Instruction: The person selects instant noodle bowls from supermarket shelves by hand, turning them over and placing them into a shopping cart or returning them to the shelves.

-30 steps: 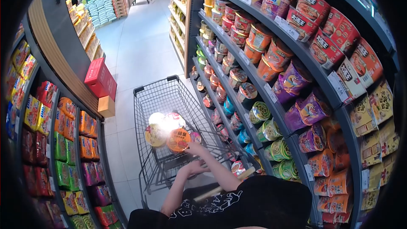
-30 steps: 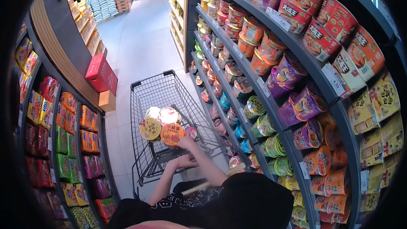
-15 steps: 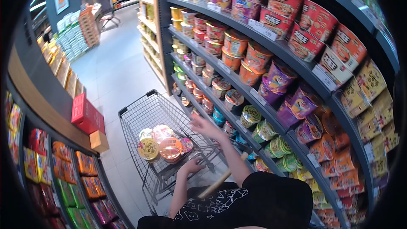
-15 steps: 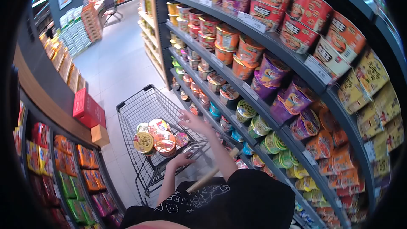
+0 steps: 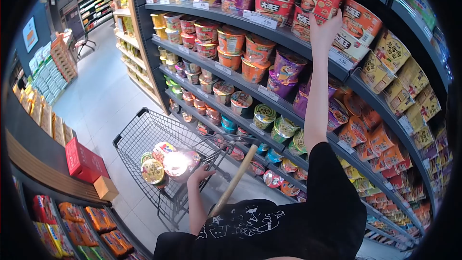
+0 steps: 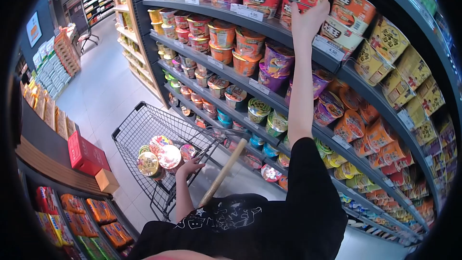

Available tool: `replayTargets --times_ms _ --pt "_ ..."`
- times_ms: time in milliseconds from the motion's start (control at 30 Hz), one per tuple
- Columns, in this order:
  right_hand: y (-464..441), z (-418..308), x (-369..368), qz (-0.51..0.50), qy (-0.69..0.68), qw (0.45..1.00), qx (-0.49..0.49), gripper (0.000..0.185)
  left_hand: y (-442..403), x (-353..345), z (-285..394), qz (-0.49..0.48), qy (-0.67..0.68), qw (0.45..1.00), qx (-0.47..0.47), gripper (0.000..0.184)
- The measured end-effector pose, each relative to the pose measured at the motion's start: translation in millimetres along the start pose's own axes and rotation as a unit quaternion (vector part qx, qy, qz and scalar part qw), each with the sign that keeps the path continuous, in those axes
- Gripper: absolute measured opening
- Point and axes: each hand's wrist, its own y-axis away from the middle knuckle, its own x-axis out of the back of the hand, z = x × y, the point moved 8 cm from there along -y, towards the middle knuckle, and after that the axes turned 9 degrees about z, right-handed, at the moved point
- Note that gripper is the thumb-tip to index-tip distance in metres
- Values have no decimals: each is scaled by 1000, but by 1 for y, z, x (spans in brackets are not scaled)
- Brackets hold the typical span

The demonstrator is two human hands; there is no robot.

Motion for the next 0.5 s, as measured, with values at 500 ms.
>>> replayTargets --times_ms 500 --pt "-13 29 -66 -30 198 973 -113 103 -11 25 1 9 -12 1000 -1 68"
